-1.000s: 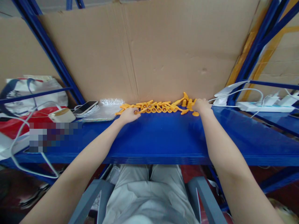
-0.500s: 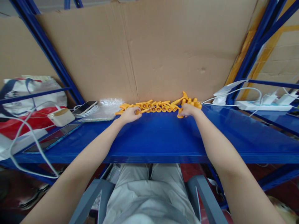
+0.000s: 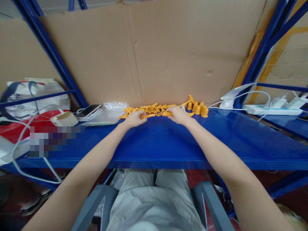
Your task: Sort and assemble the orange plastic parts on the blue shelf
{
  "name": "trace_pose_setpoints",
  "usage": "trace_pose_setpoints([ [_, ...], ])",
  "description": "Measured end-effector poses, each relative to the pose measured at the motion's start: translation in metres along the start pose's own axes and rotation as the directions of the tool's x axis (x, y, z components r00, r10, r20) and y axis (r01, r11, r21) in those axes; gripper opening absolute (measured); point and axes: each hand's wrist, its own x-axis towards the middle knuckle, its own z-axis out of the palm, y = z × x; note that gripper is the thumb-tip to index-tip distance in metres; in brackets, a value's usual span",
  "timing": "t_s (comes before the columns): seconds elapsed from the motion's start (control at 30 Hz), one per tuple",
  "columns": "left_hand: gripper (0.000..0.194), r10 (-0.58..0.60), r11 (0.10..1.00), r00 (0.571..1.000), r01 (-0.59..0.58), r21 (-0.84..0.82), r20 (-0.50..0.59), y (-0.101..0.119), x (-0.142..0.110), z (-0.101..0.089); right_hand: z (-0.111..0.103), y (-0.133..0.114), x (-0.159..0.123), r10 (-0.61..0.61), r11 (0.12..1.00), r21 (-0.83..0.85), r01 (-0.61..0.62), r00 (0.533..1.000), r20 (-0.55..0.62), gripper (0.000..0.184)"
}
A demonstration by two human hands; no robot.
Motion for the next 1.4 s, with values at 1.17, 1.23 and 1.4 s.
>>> trace_pose_setpoints([
  [1.17,0.027,-0.004,1.0,1.0,0.004,-0.016,-0.011,0.0,-0.001,-0.002,0.014,0.01,0.004,-0.06,0.978,0.193,0.076,0.994,-0.086,0.038],
  [1.23,0.025,-0.001,1.0,1.0,0.001,-0.022,-0.013,-0.001,0.0,-0.001,0.015,0.01,0.004,-0.051,0.979,0.194,0.068,0.995,-0.087,0.035],
  [1.4,0.021,0.0,1.0,1.0,-0.001,-0.03,-0.015,-0.001,-0.001,-0.001,0.021,0.012,0.006,-0.021,0.971,0.236,0.048,0.993,-0.115,0.034],
])
